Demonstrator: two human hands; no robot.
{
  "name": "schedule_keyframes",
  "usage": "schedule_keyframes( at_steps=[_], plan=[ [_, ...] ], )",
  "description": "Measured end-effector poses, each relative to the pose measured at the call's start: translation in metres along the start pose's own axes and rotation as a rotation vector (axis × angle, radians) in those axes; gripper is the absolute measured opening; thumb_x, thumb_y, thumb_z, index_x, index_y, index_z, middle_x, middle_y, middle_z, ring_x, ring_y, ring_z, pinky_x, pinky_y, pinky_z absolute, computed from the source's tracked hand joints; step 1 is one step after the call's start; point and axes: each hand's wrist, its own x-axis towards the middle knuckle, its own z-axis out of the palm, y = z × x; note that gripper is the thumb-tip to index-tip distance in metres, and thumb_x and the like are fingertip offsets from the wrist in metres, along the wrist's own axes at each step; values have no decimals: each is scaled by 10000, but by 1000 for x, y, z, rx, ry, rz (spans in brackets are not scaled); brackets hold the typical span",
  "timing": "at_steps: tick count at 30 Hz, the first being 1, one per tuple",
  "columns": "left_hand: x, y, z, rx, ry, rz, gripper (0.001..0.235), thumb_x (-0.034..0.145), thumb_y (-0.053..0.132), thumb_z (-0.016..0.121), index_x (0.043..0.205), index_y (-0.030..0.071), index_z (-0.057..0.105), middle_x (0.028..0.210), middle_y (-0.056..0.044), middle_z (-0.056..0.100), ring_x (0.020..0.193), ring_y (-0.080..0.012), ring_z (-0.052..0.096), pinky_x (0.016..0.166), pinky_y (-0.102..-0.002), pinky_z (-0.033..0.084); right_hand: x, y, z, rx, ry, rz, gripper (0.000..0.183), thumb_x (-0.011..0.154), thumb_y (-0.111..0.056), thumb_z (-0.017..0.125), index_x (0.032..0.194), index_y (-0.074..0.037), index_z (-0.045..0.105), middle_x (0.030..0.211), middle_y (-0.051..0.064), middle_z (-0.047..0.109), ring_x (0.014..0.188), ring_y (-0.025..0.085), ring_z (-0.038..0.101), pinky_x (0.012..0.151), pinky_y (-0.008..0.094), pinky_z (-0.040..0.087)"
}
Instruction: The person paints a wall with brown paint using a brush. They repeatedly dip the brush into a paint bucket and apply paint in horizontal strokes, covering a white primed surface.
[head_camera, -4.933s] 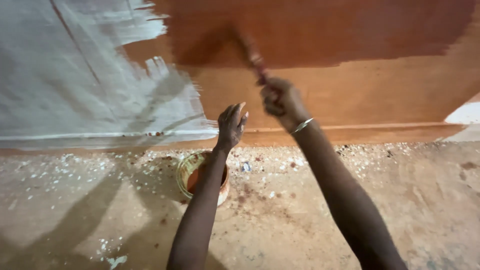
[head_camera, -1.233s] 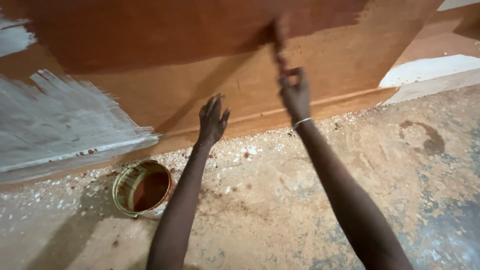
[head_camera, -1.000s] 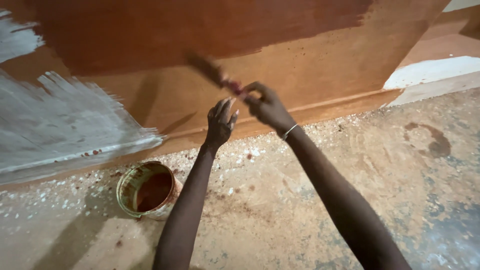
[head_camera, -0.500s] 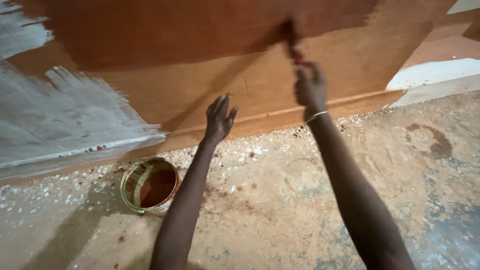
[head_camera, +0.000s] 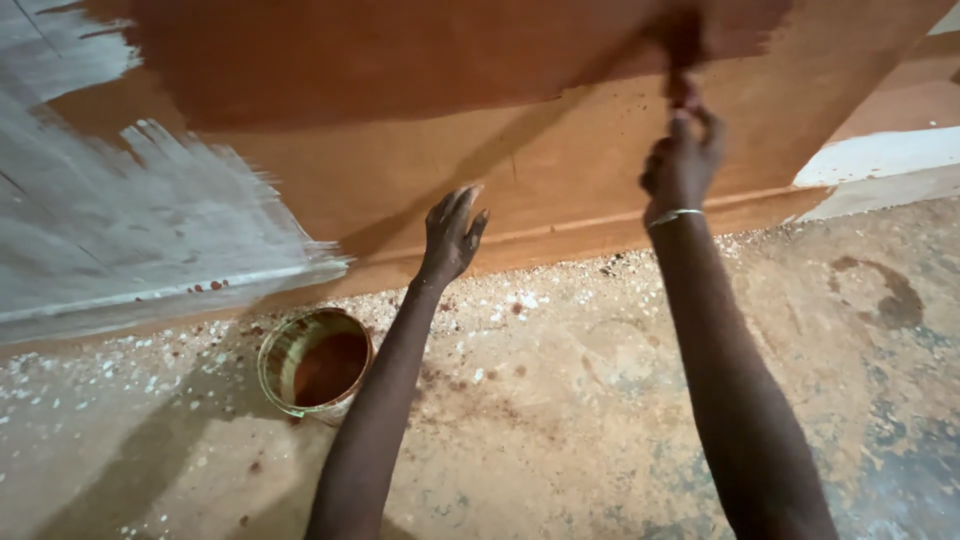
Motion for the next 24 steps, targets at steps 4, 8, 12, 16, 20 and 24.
schedule_keyframes(
  at_steps=[4,8,12,16,20,24],
  plan=[
    [0,-3,-4,12,13,-5,401,1060,280,626,1400,74,569,1357,-153,638,1277,-335,597,1071,-466,438,3,-1,-2,73,84,-12,296,1032,-220,596,1278,-220,430,618,-60,441,454,63,349,382,244,236],
    [0,-4,-6,3,4,9,391,1071,307,609,1382,72,574,1350,-153,639,1278,-342,598,1065,-453,448,-36,3,47,-303,-306,75,212,1083,-346,582,1205,-215,468,583,-82,395,452,43,351,367,239,245],
    [0,-3,-12,-61,-9,-11,397,1068,302,593,1387,67,583,1343,-158,642,1271,-349,600,1075,-467,466,-70,-3,74,-311,-743,106,211,1036,-218,593,1246,-194,601,596,-91,397,460,36,311,381,233,212],
    [0,3,-11,4,7,4,396,1042,275,621,1378,70,585,1331,-159,649,1262,-354,599,1052,-489,459,-48,-9,58,-319,-664,134,267,1030,-228,559,1283,-204,642,589,-90,448,456,29,347,370,228,248],
    [4,10,-8,-94,-30,-37,388,1040,251,649,1387,89,583,1338,-141,649,1256,-332,605,1060,-449,478,12,-15,-12,-163,-177,0,220,1036,-240,632,1249,-185,650,587,-82,417,447,44,350,367,240,260],
    [3,19,-8,-48,-51,-9,390,1038,189,666,1397,65,574,1361,-166,634,1278,-346,582,1075,-485,424,47,-5,-83,-17,137,-109,205,1039,-195,628,1203,-215,507,598,-58,451,434,57,371,367,232,260]
  ],
)
